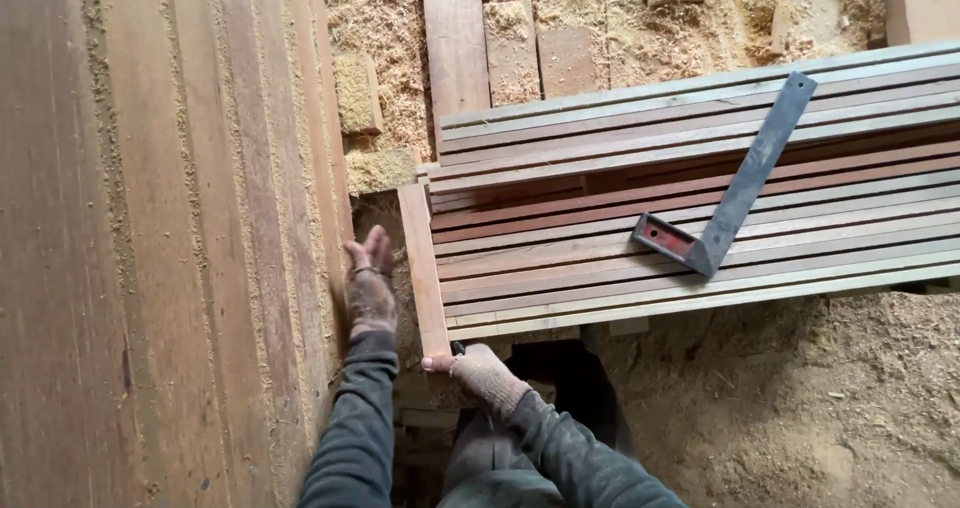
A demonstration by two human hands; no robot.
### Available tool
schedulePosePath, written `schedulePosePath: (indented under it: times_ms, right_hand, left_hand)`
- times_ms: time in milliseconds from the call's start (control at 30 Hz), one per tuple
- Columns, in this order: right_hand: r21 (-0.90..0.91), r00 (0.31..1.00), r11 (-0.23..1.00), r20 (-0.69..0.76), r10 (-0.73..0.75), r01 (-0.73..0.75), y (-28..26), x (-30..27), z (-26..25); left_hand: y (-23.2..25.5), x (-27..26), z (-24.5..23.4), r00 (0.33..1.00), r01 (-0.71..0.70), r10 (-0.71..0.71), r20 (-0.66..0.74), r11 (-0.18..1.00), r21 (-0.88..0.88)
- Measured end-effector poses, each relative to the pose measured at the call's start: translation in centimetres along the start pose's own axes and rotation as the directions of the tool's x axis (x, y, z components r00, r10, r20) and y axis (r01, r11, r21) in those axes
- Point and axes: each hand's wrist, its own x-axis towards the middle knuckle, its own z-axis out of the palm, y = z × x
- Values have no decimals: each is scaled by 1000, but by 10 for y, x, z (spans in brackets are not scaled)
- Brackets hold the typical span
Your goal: Aligning a stack of wooden slats and marking a straight line across them using a try square and a pencil.
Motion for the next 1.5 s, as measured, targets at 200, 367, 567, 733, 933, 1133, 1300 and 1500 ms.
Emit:
schedulePosePath:
  times_ms: [200,367,567,733,933,1133,1300,1500]
  right_hand:
    - [-175,999,984,5,-35,35,8,14,-6]
    - [-791,963,583,26,-270,185,-17,-15,-42]
    - [-958,512,127,24,-859,258,-105,-25,-126]
    - [-995,382,-93,76,-921,-26,-158,30,-169]
    - [-998,79,26,-21,-997,57,-147,-17,-221]
    - [-989,44,128,-131,-990,-70,-86,-71,-293]
    - [-983,16,166,-168,-986,-81,-30,-63,-314]
    - [-945,130,325,-317,-939,44,-83,-75,-302]
  left_hand:
    - [-35,20,23,999,45,-34,-40,950,311]
    - [-116,88,0,985,108,-76,-155,972,209]
    - [-97,56,4,973,112,-52,-226,959,260]
    - [-97,38,-1,975,186,-136,-177,934,304]
    - [-88,30,12,976,212,-177,-126,904,372]
    - [-38,3,16,963,268,-256,-88,858,438]
    - [-50,8,15,965,263,-250,-81,920,292]
    - [-41,0,19,972,233,-225,-60,926,298]
